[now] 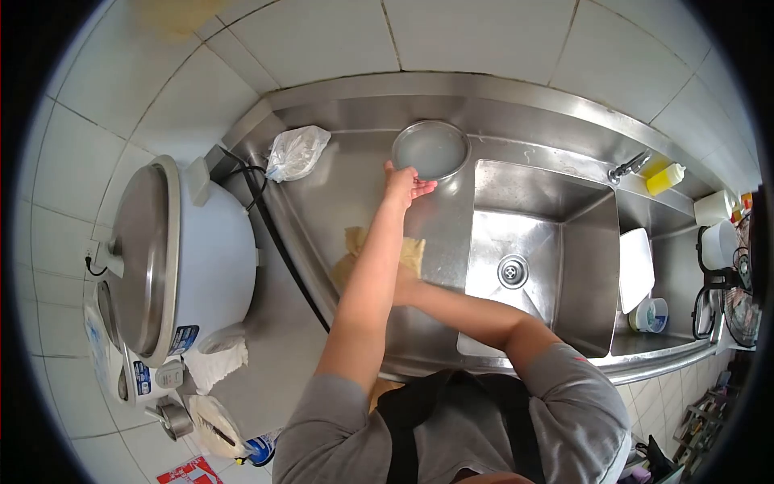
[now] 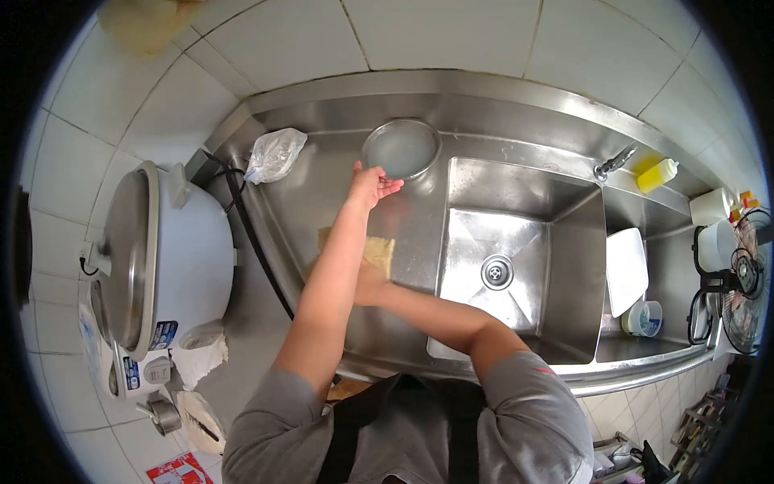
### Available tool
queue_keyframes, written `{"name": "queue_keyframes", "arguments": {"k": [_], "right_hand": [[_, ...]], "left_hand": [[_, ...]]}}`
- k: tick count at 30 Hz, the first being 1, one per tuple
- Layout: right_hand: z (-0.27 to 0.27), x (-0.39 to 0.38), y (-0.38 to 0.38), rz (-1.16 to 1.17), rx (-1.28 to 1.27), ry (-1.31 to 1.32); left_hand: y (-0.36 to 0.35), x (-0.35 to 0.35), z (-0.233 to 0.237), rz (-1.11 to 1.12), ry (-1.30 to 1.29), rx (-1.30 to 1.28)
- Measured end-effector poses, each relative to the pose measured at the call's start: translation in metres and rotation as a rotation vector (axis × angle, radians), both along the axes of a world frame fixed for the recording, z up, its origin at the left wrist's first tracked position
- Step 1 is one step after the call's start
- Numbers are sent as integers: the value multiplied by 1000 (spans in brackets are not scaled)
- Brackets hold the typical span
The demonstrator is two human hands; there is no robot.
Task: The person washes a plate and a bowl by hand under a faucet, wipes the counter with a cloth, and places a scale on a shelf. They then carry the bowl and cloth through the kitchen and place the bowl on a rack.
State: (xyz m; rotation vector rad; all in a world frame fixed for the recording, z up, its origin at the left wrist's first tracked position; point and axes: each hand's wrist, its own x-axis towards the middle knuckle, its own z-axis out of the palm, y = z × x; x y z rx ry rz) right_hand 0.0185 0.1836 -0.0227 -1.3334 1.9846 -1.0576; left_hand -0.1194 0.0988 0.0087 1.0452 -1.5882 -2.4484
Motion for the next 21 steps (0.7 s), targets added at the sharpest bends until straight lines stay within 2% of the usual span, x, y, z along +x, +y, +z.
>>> {"name": "queue_keyframes", "arguments": {"k": [2, 3, 5, 6, 8, 10, 12, 14, 15, 16, 17, 18, 20, 21], "right_hand": [[-99, 12, -55, -45, -400, -610], [-99, 13, -68, -47, -401, -613], [-92, 8, -87, -196, -293, 572], [-76, 3, -89, -197, -297, 569], [-33, -9, -90, -188, -149, 630], [-36, -21, -105, -210, -95, 640], [-43, -38, -120, -254, -19, 628], [-51, -74, -131, -310, -62, 463], [-59, -96, -134, -340, -153, 255], [-75, -122, -135, -378, -348, -163], [-87, -151, -131, -425, -501, -471], [-93, -178, -120, -502, -493, -496], [-27, -200, -48, -647, 368, 603], [-36, -216, -27, -714, 364, 600]], "left_hand": [[-2, 2, -3, -11, 9, 26], [-6, 3, -4, -17, 30, 48], [-15, 5, -15, -45, 42, 85], [-19, 6, -19, -73, 58, 121], [-18, 11, -4, -62, 25, 83], [-22, 13, 4, -53, -14, 44], [-35, 18, 9, -89, 100, 39], [-46, 21, 20, -79, 88, 54], [-54, 25, 27, -132, 122, 36], [-59, 30, 34, -182, 152, 19], [-61, 34, 46, -180, 150, 14], [-59, 41, 57, -130, 137, -60], [-57, 54, 66, -97, 123, -127], [-58, 59, 68, -60, 108, -147]]}}
